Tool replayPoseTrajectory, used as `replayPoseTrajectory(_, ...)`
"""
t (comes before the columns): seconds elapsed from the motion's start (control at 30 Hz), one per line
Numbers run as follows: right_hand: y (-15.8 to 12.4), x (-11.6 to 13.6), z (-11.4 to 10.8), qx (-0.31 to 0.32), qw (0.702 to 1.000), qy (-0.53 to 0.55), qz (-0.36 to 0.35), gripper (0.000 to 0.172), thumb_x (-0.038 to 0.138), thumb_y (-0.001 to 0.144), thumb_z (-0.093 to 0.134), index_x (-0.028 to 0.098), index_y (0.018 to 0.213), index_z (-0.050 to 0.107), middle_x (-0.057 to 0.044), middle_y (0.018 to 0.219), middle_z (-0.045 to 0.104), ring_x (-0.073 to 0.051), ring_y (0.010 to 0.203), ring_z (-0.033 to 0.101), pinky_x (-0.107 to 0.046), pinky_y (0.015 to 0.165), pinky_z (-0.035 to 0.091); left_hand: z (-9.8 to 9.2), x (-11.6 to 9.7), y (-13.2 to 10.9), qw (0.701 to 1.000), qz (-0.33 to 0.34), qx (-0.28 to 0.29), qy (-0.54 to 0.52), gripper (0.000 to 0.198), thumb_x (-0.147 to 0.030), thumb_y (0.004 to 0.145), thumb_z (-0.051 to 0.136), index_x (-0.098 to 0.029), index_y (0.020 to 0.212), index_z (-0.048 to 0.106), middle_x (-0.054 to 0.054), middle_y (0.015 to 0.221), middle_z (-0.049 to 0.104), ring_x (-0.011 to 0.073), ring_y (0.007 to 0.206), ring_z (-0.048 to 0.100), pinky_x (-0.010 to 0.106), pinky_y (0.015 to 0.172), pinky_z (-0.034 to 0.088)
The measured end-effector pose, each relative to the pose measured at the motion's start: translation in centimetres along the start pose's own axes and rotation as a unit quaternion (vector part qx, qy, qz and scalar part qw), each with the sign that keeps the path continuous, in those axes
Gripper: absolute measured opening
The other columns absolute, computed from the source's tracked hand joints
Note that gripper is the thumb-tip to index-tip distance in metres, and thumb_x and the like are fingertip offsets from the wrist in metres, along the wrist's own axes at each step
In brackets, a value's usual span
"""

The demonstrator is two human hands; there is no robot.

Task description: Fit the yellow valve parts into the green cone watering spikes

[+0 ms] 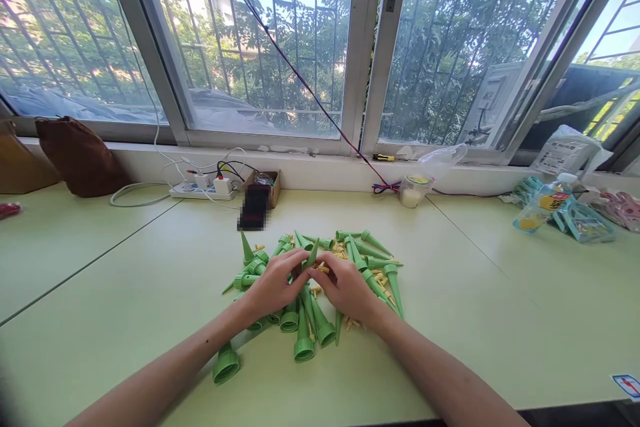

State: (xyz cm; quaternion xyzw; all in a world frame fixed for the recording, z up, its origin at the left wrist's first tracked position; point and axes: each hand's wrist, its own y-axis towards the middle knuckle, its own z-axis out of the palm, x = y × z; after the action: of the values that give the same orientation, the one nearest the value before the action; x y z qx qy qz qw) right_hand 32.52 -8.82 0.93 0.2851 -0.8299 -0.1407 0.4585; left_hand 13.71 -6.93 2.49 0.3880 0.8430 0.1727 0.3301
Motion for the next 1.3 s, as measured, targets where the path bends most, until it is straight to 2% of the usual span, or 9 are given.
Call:
replayPoseTrajectory(0.23, -0.15, 0.31, -0.47, 0.013, 1.0, 0.011, -0.011, 0.012, 0.026, 0.095, 0.053, 0.02, 0.105, 0.056, 0.001, 0.073, 0.057, -0.014, 0.063, 0.049, -0.026, 0.059, 0.041, 0.06, 0.0, 0.07, 1.0, -0.009, -0.023, 0.003, 0.022, -0.024, 0.097, 0.049, -0.019, 0.076, 0.047, -0.002, 0.069, 0.049, 0.0128, 0.063, 0.045, 0.024, 0.06, 0.035)
replayPoseTrajectory(0.53, -0.22, 0.01, -0.2, 0.014, 1.0, -0.004, -0.015, 0.012, 0.024, 0.098, 0.048, 0.022, 0.108, 0.056, 0.002, 0.071, 0.055, -0.014, 0.06, 0.048, -0.026, 0.06, 0.041, -0.17, 0.01, 0.16, 1.0, 0.011, -0.025, -0.009, 0.023, -0.023, 0.097, 0.048, -0.019, 0.075, 0.045, -0.002, 0.069, 0.048, 0.0126, 0.063, 0.044, 0.024, 0.058, 0.034)
replayPoseTrajectory(0.73, -0.26, -0.12, -0.24, 0.02, 1.0, 0.01, -0.013, 0.015, 0.03, 0.103, 0.041, 0.022, 0.105, 0.054, 0.003, 0.07, 0.054, -0.014, 0.059, 0.049, -0.026, 0.059, 0.039, -0.26, -0.06, -0.06, 1.0, 0.019, -0.009, -0.016, 0.017, -0.024, 0.096, 0.049, -0.019, 0.08, 0.047, 0.0, 0.073, 0.049, 0.0131, 0.064, 0.044, 0.024, 0.059, 0.036)
replayPoseTrajectory(1.03, -0.23, -0.35, -0.06, 0.009, 0.999, 0.039, -0.016, 0.024, 0.029, 0.105, 0.033, 0.022, 0.09, 0.051, 0.005, 0.063, 0.05, -0.013, 0.055, 0.045, -0.024, 0.058, 0.038, -0.32, -0.28, -0.17, 0.999, 0.045, 0.003, -0.023, 0.01, -0.022, 0.097, 0.047, -0.019, 0.088, 0.051, 0.002, 0.08, 0.053, 0.0143, 0.071, 0.046, 0.025, 0.065, 0.039)
replayPoseTrajectory(1.3, 0.01, 0.36, -0.24, -0.018, 0.999, 0.029, -0.02, 0.024, 0.029, 0.105, 0.034, 0.022, 0.091, 0.052, 0.002, 0.068, 0.053, -0.014, 0.059, 0.048, -0.026, 0.061, 0.04, -0.04, -0.27, -0.11, 0.999, 0.021, -0.026, -0.019, 0.011, -0.024, 0.098, 0.048, -0.019, 0.09, 0.054, 0.001, 0.079, 0.054, 0.0134, 0.069, 0.049, 0.025, 0.065, 0.041)
